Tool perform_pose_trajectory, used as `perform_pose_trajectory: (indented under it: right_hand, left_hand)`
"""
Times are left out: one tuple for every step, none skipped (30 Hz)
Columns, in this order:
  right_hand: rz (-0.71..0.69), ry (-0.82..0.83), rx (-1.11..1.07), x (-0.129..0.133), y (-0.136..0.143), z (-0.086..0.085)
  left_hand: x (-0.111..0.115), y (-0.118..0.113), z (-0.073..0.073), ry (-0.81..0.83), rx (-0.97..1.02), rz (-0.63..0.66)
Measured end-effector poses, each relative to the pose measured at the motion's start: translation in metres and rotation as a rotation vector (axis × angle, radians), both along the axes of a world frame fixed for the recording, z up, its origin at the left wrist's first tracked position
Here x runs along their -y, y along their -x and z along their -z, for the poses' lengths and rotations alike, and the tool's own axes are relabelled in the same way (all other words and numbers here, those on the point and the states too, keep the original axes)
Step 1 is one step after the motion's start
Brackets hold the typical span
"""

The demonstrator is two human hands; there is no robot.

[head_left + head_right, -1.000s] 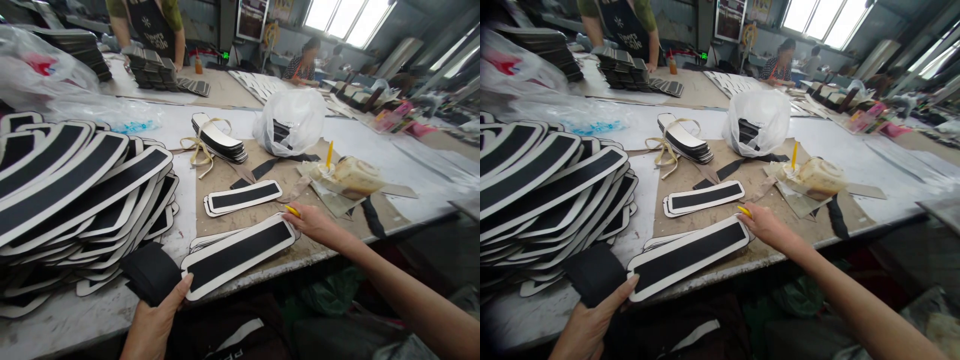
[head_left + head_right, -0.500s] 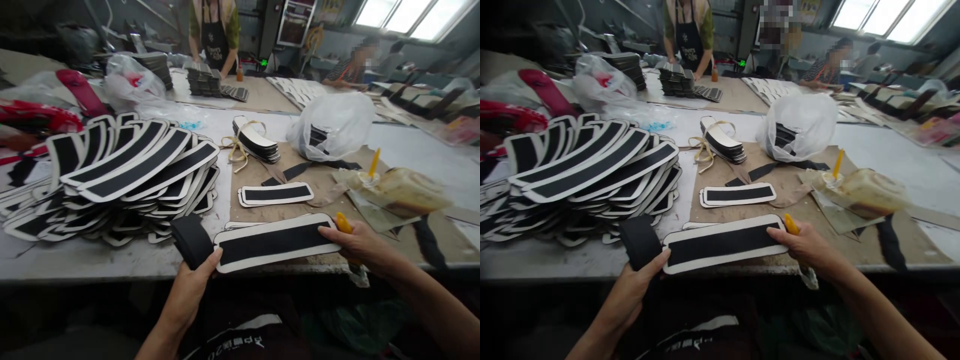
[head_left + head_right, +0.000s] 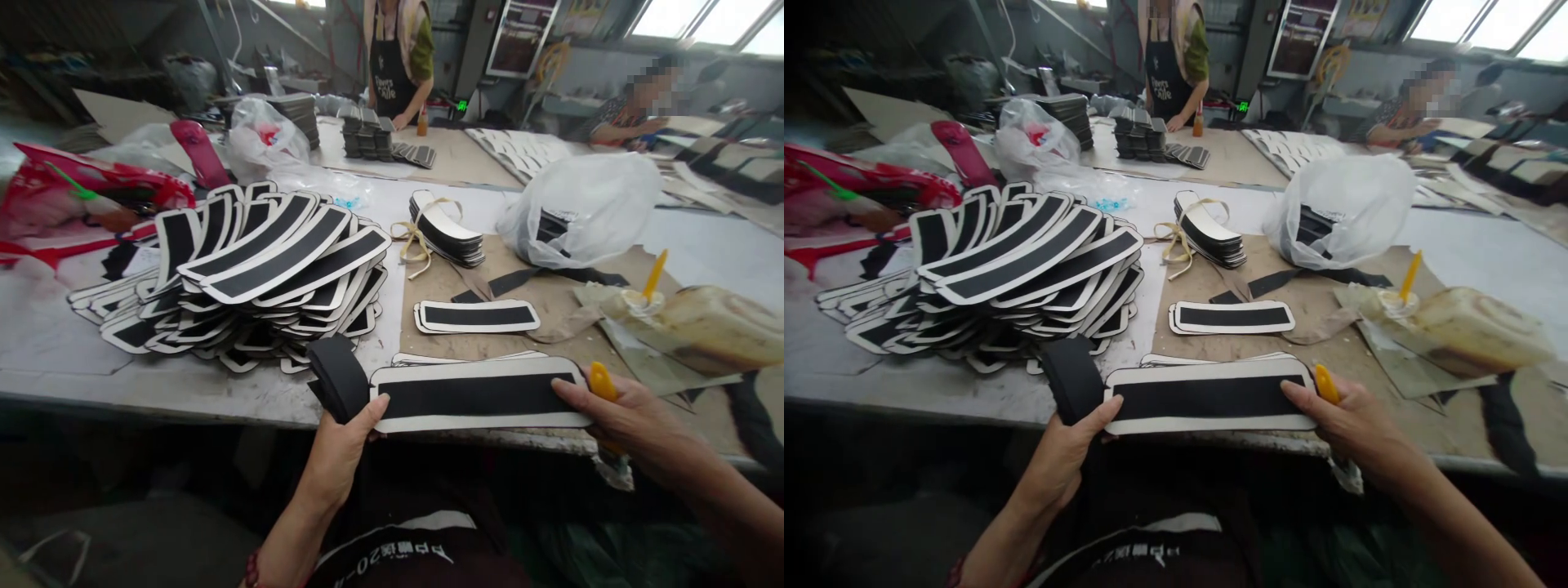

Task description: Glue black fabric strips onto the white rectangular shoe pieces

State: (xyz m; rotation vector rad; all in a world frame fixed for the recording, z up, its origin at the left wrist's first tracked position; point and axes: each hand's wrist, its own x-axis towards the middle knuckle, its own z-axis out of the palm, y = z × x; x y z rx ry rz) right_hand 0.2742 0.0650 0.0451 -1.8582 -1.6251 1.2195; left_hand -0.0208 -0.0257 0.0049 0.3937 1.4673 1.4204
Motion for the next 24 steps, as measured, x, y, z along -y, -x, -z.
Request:
perform_pose_trajectory:
  right_hand:
    - [0.006,0.044,-0.029,0.001,0.0,0.0]
    - [0.015,0.088,-0.067,0.003,0.0,0.0]
    - [0.024,0.122,-0.122,0.004,-0.001,0.0]
    - [0.032,0.15,-0.19,0.006,-0.001,0.0]
    - [0.043,0.174,-0.263,0.007,-0.001,0.001]
    - [0.059,0.197,-0.333,0.008,-0.001,0.002]
    - [0.08,0.216,-0.398,0.009,-0.001,0.003]
    - [0.102,0.23,-0.456,0.009,-0.001,0.004]
    - [0.122,0.241,-0.501,0.01,-0.001,0.006]
    - [0.136,0.247,-0.533,0.01,-0.001,0.008]
    - [0.141,0.252,-0.551,0.01,-0.001,0.01]
    - [0.137,0.253,-0.558,0.01,-0.002,0.012]
    - [0.131,0.25,-0.556,0.01,-0.003,0.014]
    - [0.124,0.247,-0.547,0.009,-0.003,0.015]
    - [0.118,0.243,-0.534,0.009,-0.004,0.016]
    - [0.112,0.237,-0.521,0.008,-0.004,0.017]
    - [0.106,0.229,-0.507,0.007,-0.005,0.018]
    - [0.096,0.222,-0.49,0.005,-0.005,0.018]
    - [0.084,0.217,-0.466,0.003,-0.005,0.017]
    - [0.072,0.215,-0.437,0.0,-0.005,0.016]
    - [0.06,0.213,-0.405,-0.003,-0.005,0.015]
    - [0.049,0.211,-0.373,-0.008,-0.006,0.012]
    - [0.042,0.205,-0.345,-0.014,-0.006,0.009]
    - [0.037,0.19,-0.323,-0.021,-0.007,0.006]
  left_hand:
    - [0.001,0.001,0.0,-0.004,0.018,0.011]
    - [0.001,0.002,-0.001,0.002,0.038,0.02]
    - [0.002,0.003,-0.002,0.018,0.062,0.029]
    - [0.002,0.003,-0.003,0.035,0.089,0.033]
    - [0.003,0.003,-0.004,0.048,0.122,0.034]
    - [0.003,0.003,-0.005,0.053,0.158,0.036]
    - [0.003,0.002,-0.007,0.056,0.195,0.038]
    - [0.003,0.002,-0.008,0.061,0.229,0.041]
    - [0.002,0.001,-0.009,0.07,0.254,0.043]
    - [0.002,0.001,-0.01,0.08,0.268,0.043]
    - [0.001,0.0,-0.01,0.092,0.273,0.044]
    - [0.0,0.0,-0.01,0.103,0.271,0.045]
    - [-0.001,-0.001,-0.009,0.111,0.264,0.049]
    - [-0.001,-0.001,-0.007,0.117,0.257,0.059]
    - [-0.002,-0.002,-0.006,0.119,0.248,0.067]
    - [-0.004,-0.002,-0.004,0.123,0.237,0.076]
    - [-0.005,-0.003,-0.003,0.127,0.22,0.082]
    - [-0.007,-0.003,-0.002,0.133,0.198,0.084]
    - [-0.01,-0.004,-0.002,0.138,0.176,0.08]
    - [-0.013,-0.005,-0.002,0.141,0.154,0.073]
    - [-0.017,-0.005,-0.003,0.14,0.134,0.07]
    - [-0.021,-0.005,-0.003,0.136,0.119,0.075]
    - [-0.025,-0.005,-0.004,0.122,0.104,0.087]
    - [-0.029,-0.004,-0.004,0.102,0.086,0.104]
